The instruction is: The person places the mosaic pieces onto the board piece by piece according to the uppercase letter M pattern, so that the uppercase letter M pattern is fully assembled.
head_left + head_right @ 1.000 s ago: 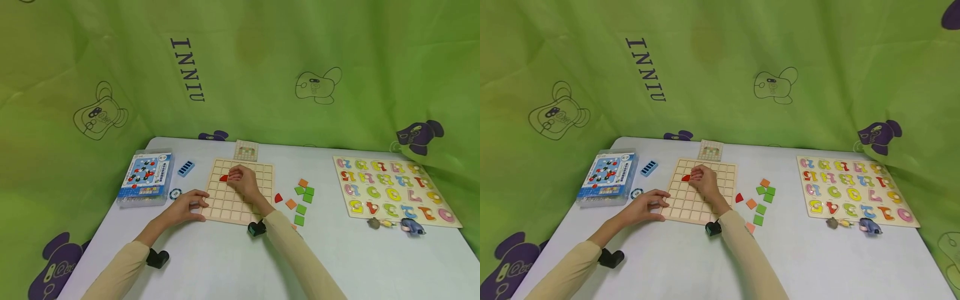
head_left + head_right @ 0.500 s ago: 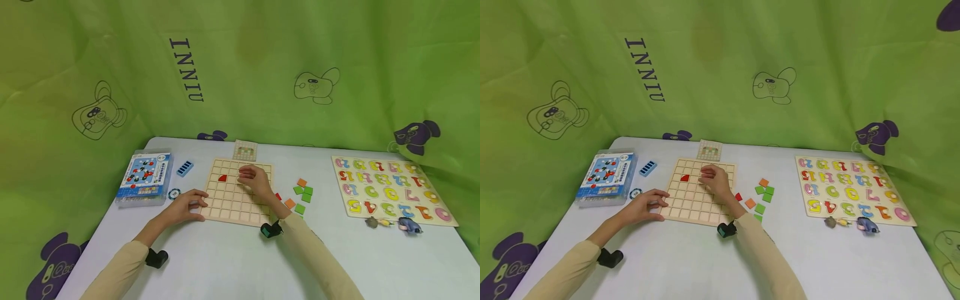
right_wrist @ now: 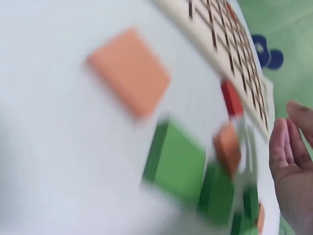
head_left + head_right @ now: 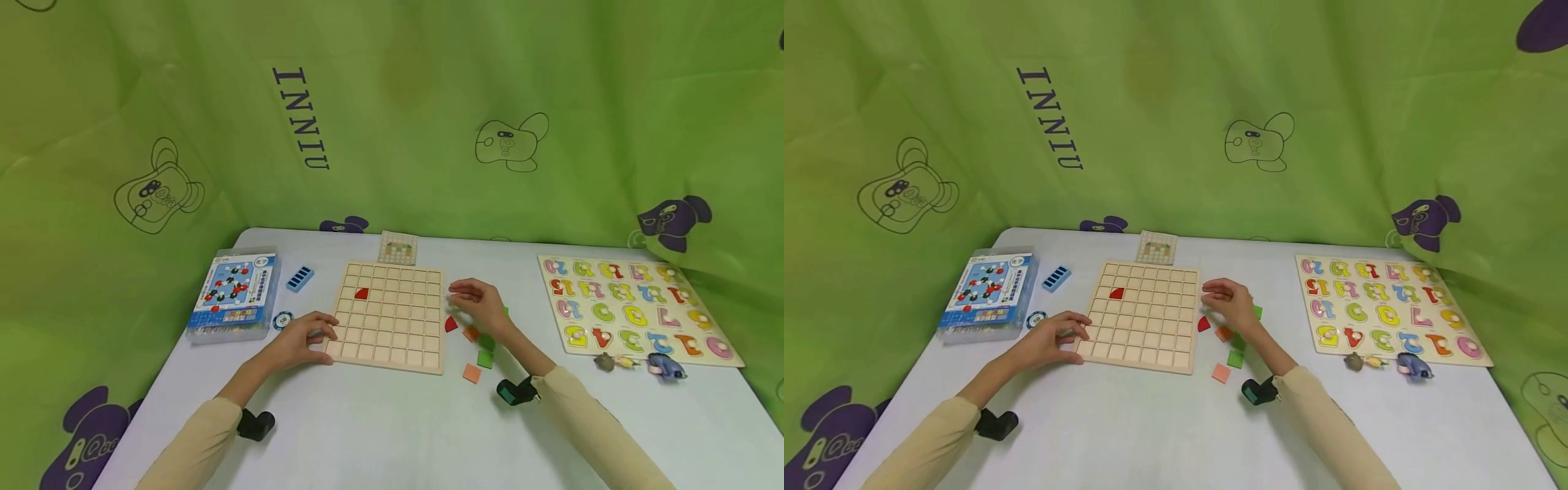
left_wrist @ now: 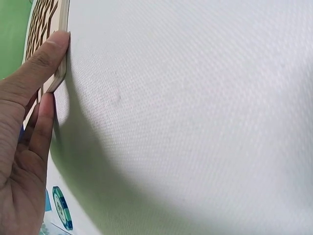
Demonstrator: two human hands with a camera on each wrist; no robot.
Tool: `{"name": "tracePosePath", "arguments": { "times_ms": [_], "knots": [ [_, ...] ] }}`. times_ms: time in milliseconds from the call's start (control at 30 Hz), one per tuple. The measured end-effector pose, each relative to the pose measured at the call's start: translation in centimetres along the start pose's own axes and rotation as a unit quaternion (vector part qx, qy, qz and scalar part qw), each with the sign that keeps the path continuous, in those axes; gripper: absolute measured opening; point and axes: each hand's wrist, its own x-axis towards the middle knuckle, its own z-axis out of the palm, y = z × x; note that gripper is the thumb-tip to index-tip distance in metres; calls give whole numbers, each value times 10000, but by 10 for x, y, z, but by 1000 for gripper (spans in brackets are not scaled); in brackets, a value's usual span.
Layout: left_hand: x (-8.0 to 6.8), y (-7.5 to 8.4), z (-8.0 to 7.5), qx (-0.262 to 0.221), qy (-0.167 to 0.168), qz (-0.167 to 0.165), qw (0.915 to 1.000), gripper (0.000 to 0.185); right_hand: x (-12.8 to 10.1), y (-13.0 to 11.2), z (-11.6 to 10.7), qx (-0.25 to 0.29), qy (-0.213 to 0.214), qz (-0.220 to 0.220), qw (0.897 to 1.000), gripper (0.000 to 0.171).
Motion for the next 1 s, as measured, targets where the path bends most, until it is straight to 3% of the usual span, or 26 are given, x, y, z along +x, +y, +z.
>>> {"name": "tracePosePath", "arguments": {
  "times_ms": [300, 467, 633, 833, 1000],
  "knots": [
    [0, 1, 0, -89, -19, 37, 10000, 32, -26, 3, -66, -1149, 46, -696, 9909, 26],
    [-1, 0, 0, -90, 1, 35, 10000, 31, -38, 8, -91, -1437, -181, -325, 9889, 32],
    [-2, -2, 0, -114, 23, 49, 9999, 31, -43, 14, -98, -1529, -417, 314, 9869, 36],
    [-2, -2, 0, -144, 38, 50, 9999, 31, -42, 20, -96, -1586, -266, 334, 9864, 33],
    [-2, -1, 0, -105, 15, 0, 9999, 31, -43, 22, -96, -1327, -70, 356, 9905, 34]
  ]
}}
